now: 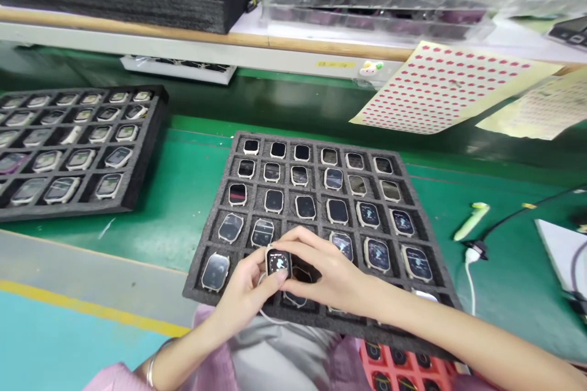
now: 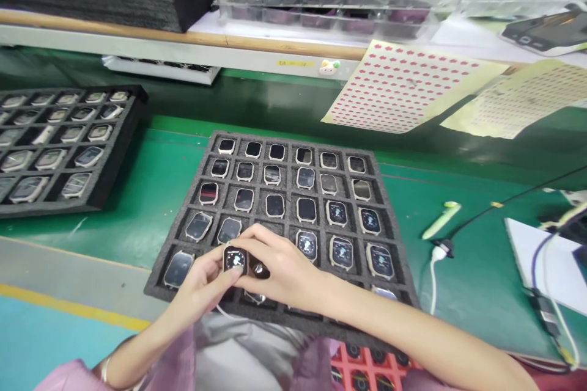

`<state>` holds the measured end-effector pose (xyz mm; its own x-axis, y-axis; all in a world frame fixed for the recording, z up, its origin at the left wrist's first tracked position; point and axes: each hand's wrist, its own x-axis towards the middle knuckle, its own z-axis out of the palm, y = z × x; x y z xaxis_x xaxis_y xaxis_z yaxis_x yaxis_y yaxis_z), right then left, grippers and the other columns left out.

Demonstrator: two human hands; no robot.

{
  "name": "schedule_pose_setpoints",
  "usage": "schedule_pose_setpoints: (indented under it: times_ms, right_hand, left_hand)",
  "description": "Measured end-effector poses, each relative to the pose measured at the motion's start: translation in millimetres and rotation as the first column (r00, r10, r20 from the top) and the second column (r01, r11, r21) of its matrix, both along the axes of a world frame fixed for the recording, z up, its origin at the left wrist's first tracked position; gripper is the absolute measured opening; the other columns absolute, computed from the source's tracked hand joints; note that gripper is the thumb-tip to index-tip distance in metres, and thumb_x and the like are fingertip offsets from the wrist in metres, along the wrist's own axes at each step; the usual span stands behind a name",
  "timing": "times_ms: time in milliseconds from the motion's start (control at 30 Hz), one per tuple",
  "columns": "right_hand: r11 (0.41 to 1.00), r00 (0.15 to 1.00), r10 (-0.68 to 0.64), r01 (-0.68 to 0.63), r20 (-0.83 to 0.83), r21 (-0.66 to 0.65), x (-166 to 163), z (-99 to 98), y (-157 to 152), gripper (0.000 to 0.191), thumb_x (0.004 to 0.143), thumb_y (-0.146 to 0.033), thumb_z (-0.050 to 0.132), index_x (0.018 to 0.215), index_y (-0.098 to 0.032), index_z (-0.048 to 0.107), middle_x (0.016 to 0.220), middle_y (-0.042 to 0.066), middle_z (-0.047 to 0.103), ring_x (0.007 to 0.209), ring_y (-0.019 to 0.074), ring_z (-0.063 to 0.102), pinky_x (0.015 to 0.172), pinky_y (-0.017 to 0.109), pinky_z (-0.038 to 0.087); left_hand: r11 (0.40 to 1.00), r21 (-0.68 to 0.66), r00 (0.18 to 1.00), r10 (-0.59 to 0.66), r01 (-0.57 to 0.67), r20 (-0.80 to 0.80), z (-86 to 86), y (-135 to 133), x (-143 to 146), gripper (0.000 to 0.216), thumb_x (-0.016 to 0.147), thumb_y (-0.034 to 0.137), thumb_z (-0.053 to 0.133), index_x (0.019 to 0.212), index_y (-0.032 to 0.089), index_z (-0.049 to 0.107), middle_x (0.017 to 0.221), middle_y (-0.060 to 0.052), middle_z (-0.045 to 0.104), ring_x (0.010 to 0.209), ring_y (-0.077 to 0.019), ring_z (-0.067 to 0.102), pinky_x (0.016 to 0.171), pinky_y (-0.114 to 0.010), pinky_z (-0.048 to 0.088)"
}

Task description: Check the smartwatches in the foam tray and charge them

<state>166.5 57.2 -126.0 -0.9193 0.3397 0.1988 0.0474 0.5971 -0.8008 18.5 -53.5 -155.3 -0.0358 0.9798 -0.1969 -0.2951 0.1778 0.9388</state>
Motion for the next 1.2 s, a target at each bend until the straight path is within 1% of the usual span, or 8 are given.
schedule_pose_setpoints:
  times_ms: [100,267,467,600,833,933,1100,1200]
  right_hand:
    - [1.0,1.0,0.002,-0.002,0.0,-0.015,1.5,-1.0,-1.4,0.038,0.089,-0.022,0.062,0.124,-0.015,0.051,0.107,0.009,0.053,0.094,0.0179,0.054,0.081,0.032,0.05]
    - [1.0,1.0,-0.001,0.0,0.025,0.019,3.5,-1.2,-1.7,0.037,0.089,-0.026,0.061,0.123,-0.014,0.051,0.107,0.01,0.053,0.095,0.019,0.054,0.082,0.033,0.05]
    - [0.998,0.999,-0.01,0.007,0.037,0.061,4.7,-0.1,-1.7,0.036,0.089,-0.027,0.06,0.121,-0.014,0.052,0.106,0.01,0.055,0.094,0.0191,0.055,0.082,0.034,0.051]
    - [0.997,0.999,-0.016,0.013,0.04,0.074,5.6,0.5,-2.6,0.035,0.088,-0.027,0.061,0.121,-0.015,0.053,0.105,0.01,0.055,0.093,0.0192,0.055,0.081,0.034,0.052]
    - [0.993,0.999,-0.033,0.027,0.043,0.116,6.7,-0.2,-4.1,0.034,0.087,-0.026,0.062,0.118,-0.014,0.054,0.104,0.01,0.056,0.092,0.02,0.056,0.08,0.034,0.052]
    - [0.991,0.998,-0.042,0.036,0.038,0.131,7.0,-0.5,-4.8,0.033,0.087,-0.025,0.061,0.118,-0.014,0.054,0.104,0.01,0.056,0.092,0.02,0.056,0.079,0.034,0.052]
    - [0.989,0.996,-0.052,0.042,0.069,0.143,7.0,-0.9,-6.0,0.028,0.087,-0.025,0.06,0.114,-0.015,0.056,0.102,0.01,0.057,0.089,0.0197,0.056,0.077,0.033,0.052]
    - [0.987,0.996,-0.058,0.046,0.071,0.152,7.4,3.5,-5.7,0.028,0.088,-0.026,0.06,0.113,-0.014,0.057,0.103,0.01,0.057,0.09,0.0202,0.056,0.077,0.034,0.052]
  left_hand:
    - [1.0,-0.009,1.0,-0.008,0.008,0.0,-1.3,-0.6,-0.5,0.031,0.086,0.03,0.06,0.114,0.015,0.059,0.096,-0.005,0.063,0.089,-0.0174,0.054,0.081,-0.026,0.041]
    - [1.0,-0.013,1.0,-0.017,0.017,-0.021,-2.8,0.2,-0.9,0.028,0.086,0.032,0.059,0.108,0.015,0.06,0.09,-0.004,0.06,0.085,-0.0175,0.053,0.079,-0.027,0.041]
    - [1.0,-0.014,0.998,-0.028,0.027,-0.059,1.4,1.2,0.4,0.032,0.087,0.034,0.058,0.113,0.015,0.058,0.094,-0.005,0.062,0.086,-0.0184,0.054,0.081,-0.029,0.041]
    - [0.999,-0.019,0.993,-0.045,0.044,-0.104,2.3,1.1,0.5,0.034,0.087,0.036,0.057,0.113,0.014,0.058,0.097,-0.006,0.063,0.086,-0.0195,0.055,0.08,-0.029,0.042]
    - [0.998,-0.003,0.993,-0.058,0.058,-0.105,2.0,0.2,0.8,0.033,0.088,0.034,0.056,0.115,0.015,0.057,0.101,-0.006,0.063,0.085,-0.0184,0.053,0.083,-0.029,0.041]
    - [0.998,-0.003,0.989,-0.061,0.061,-0.131,2.5,0.0,1.1,0.033,0.088,0.034,0.056,0.114,0.015,0.058,0.098,-0.006,0.063,0.083,-0.0185,0.053,0.083,-0.03,0.041]
    - [0.998,-0.018,0.984,-0.065,0.063,-0.165,3.6,0.7,0.7,0.034,0.088,0.036,0.055,0.114,0.014,0.057,0.085,-0.003,0.059,0.076,-0.0176,0.051,0.084,-0.031,0.041]
    - [0.997,-0.012,0.978,-0.075,0.074,-0.197,5.0,-0.3,2.0,0.033,0.089,0.036,0.052,0.115,0.015,0.055,0.088,-0.004,0.059,0.08,-0.0184,0.052,0.085,-0.031,0.041]
